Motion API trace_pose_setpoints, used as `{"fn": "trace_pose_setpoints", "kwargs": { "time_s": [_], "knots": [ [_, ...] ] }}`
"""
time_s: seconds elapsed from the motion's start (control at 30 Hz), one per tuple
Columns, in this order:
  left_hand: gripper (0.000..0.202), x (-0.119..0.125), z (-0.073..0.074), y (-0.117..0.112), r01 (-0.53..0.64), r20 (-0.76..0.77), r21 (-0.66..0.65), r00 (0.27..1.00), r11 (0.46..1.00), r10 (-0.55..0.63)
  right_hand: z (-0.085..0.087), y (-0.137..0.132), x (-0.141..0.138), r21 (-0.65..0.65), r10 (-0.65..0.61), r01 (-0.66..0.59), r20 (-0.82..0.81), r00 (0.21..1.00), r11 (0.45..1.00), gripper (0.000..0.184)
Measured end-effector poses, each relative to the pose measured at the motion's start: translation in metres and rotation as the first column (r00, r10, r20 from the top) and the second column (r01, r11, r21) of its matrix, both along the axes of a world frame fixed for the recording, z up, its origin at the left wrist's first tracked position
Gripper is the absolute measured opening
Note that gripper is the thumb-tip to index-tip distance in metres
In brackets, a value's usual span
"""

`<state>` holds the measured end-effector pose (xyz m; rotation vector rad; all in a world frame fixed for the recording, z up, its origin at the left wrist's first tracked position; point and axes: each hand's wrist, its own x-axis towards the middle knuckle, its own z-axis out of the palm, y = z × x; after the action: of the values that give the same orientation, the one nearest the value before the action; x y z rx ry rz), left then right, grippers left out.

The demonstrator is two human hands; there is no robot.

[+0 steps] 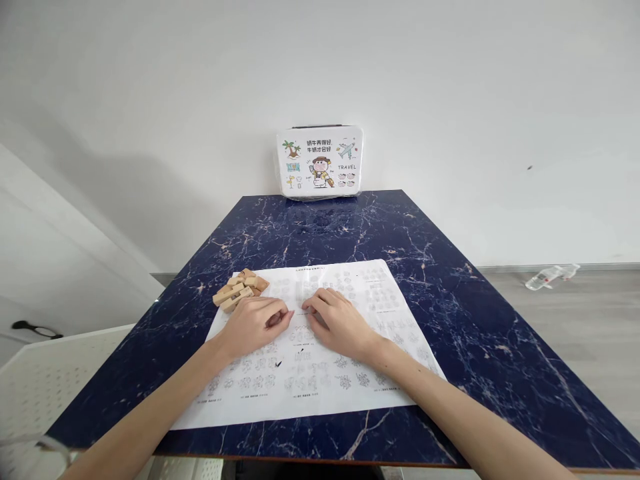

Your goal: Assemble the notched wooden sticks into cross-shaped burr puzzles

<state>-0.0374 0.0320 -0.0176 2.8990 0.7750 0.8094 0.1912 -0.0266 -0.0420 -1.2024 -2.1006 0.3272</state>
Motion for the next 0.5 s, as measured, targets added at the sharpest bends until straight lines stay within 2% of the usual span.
{"fn": "trace_pose_setpoints", "kwargs": {
  "time_s": [0.17,0.27,0.4,0.5],
  "knots": [
    [0.017,-0.001,0.007,0.004,-0.16,0.126,0.069,0.981,0.985,0.15,0.0,0.0,0.0,0.002,0.002,-0.002,-0.001,1.0,1.0,0.023],
    [0.01,-0.004,0.009,0.009,-0.331,0.141,0.118,0.939,0.936,0.314,0.0,0.0,0.0,-0.002,-0.001,0.001,0.004,1.0,1.0,0.022],
    [0.032,-0.011,0.006,0.016,-0.521,0.128,0.136,0.852,0.843,0.507,0.001,0.0,0.0,-0.008,0.0,0.0,0.005,1.0,1.0,0.021],
    [0.048,-0.015,0.0,0.021,-0.589,0.091,0.164,0.808,0.792,0.582,0.002,0.0,0.0,-0.013,0.001,-0.001,0.007,1.0,1.0,0.022]
  ]
}}
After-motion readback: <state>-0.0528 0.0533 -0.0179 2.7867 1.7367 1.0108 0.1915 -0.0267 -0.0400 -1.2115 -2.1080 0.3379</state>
